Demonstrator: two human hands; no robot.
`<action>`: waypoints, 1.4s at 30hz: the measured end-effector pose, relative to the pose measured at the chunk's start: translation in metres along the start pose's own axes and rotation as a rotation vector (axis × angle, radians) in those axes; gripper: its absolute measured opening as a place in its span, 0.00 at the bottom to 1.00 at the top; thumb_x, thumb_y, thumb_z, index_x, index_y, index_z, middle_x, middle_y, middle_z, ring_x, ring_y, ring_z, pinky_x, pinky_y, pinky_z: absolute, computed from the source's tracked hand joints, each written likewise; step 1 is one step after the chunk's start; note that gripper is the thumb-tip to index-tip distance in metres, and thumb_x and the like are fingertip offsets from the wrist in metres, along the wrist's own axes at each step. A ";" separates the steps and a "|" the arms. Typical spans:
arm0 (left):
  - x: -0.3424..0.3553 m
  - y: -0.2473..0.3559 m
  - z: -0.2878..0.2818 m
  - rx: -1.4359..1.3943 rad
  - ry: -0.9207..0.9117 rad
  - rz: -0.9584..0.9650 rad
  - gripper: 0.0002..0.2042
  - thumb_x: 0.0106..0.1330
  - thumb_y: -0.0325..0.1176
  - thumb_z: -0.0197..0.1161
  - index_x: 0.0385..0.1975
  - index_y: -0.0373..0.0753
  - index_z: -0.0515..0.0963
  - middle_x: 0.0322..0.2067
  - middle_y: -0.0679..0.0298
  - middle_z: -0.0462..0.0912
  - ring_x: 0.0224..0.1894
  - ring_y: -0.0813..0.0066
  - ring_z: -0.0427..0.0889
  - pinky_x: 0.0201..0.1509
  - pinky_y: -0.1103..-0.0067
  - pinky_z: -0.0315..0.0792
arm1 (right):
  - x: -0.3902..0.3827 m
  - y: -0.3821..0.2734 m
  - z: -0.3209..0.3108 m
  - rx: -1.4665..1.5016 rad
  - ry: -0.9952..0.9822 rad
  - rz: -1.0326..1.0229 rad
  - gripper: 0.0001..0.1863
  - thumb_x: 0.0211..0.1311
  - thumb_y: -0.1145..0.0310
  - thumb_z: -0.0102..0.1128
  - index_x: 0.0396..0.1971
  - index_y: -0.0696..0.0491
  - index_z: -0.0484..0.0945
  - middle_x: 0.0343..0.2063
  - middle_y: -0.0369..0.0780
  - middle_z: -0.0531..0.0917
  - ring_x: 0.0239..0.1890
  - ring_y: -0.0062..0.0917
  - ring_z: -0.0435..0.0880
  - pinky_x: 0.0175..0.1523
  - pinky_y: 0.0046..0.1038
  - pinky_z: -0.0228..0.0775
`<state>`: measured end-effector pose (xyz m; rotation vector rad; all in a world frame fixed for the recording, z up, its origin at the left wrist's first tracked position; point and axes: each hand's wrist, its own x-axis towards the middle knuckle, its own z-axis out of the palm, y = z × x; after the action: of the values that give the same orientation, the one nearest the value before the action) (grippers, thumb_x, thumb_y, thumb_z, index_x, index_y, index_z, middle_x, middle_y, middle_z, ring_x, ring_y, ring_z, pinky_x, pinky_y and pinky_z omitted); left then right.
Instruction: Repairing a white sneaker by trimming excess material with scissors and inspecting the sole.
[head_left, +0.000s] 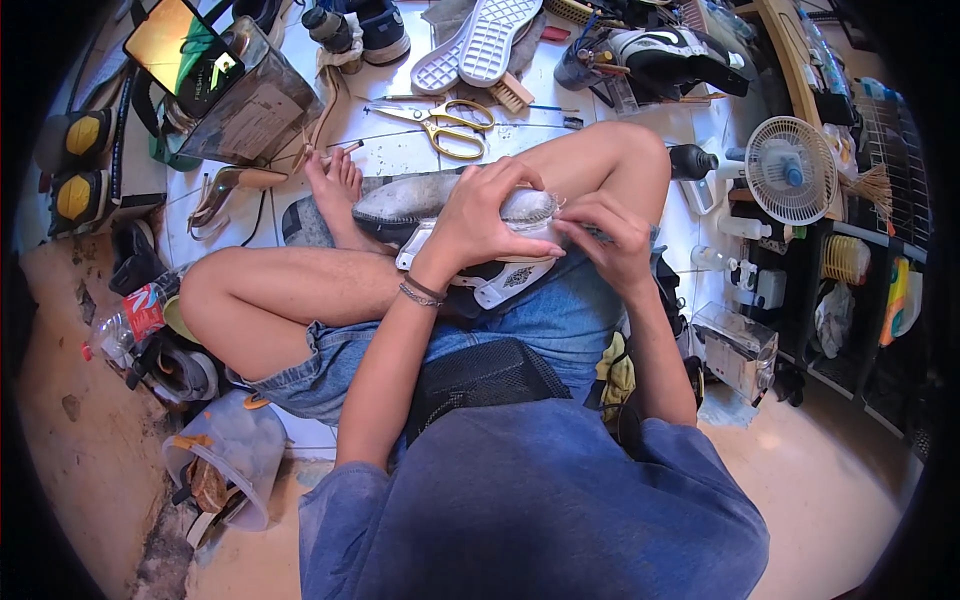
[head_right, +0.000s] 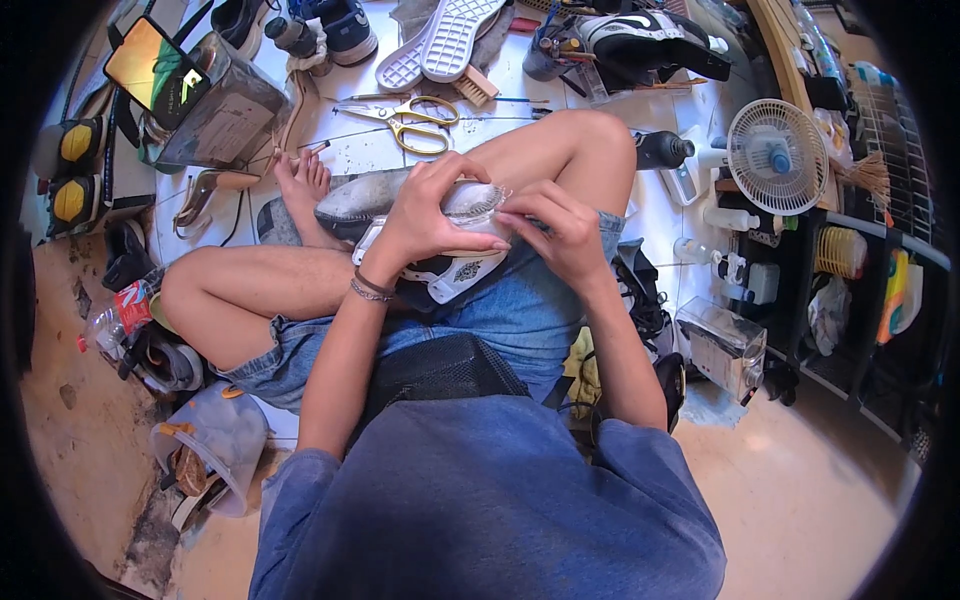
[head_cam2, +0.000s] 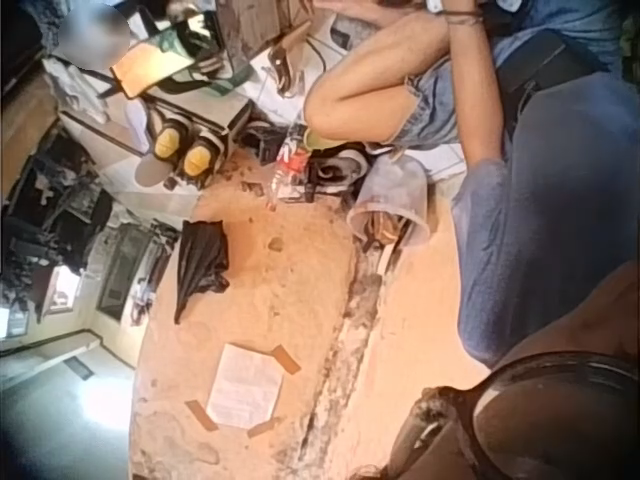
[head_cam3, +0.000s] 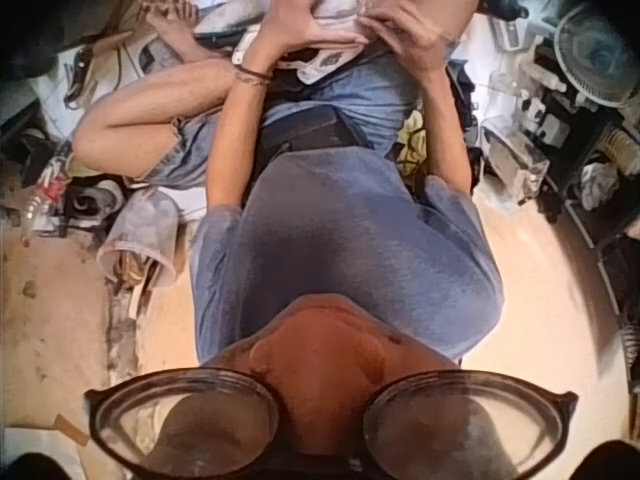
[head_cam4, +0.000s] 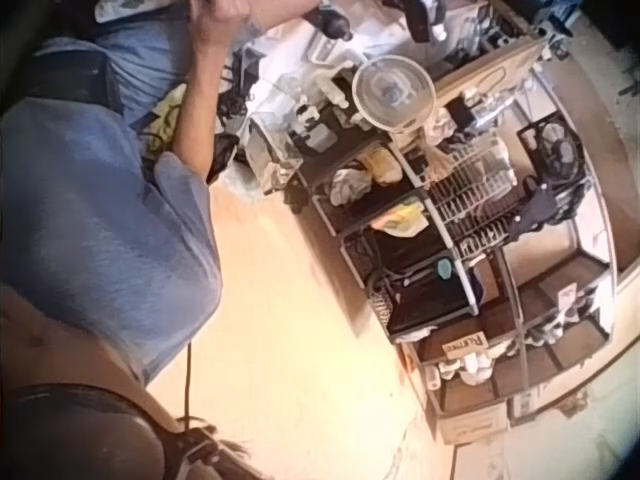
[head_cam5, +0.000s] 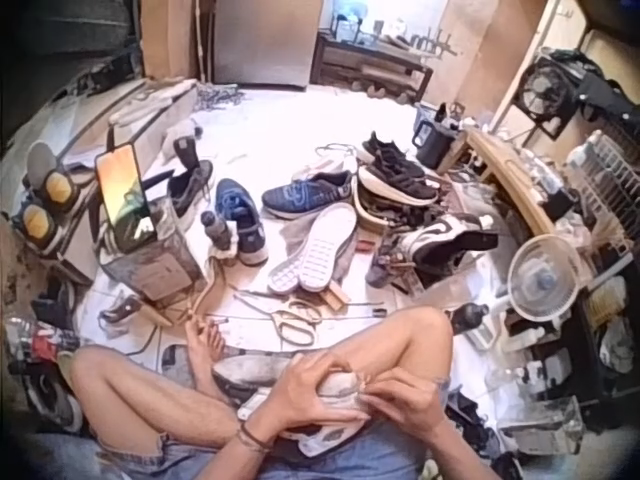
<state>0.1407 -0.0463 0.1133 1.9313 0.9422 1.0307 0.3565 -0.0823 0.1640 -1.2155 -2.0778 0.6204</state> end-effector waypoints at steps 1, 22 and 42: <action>0.000 0.000 0.000 -0.002 0.004 0.001 0.32 0.39 0.53 0.82 0.41 0.40 0.78 0.40 0.62 0.82 0.45 0.62 0.81 0.52 0.71 0.68 | 0.003 0.002 -0.001 -0.006 -0.049 -0.012 0.09 0.54 0.76 0.72 0.35 0.58 0.82 0.32 0.41 0.83 0.33 0.30 0.85 0.38 0.28 0.77; 0.008 -0.006 -0.066 -0.683 0.557 0.037 0.23 0.62 0.48 0.61 0.47 0.33 0.75 0.42 0.59 0.80 0.44 0.73 0.79 0.52 0.77 0.73 | 0.022 -0.116 -0.014 0.485 -0.306 0.394 0.11 0.72 0.72 0.54 0.49 0.60 0.78 0.24 0.41 0.82 0.24 0.26 0.82 0.32 0.27 0.73; -0.125 -0.004 -0.021 -1.103 1.012 -0.447 0.34 0.69 0.63 0.48 0.62 0.39 0.67 0.59 0.57 0.73 0.62 0.63 0.70 0.66 0.66 0.66 | 0.071 -0.181 0.061 0.096 -0.181 -0.183 0.31 0.49 0.63 0.74 0.53 0.56 0.72 0.42 0.45 0.77 0.45 0.41 0.78 0.52 0.38 0.72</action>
<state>0.0702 -0.1451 0.0767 0.2203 0.9030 1.7430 0.1811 -0.1076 0.2652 -0.9328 -2.2500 0.7582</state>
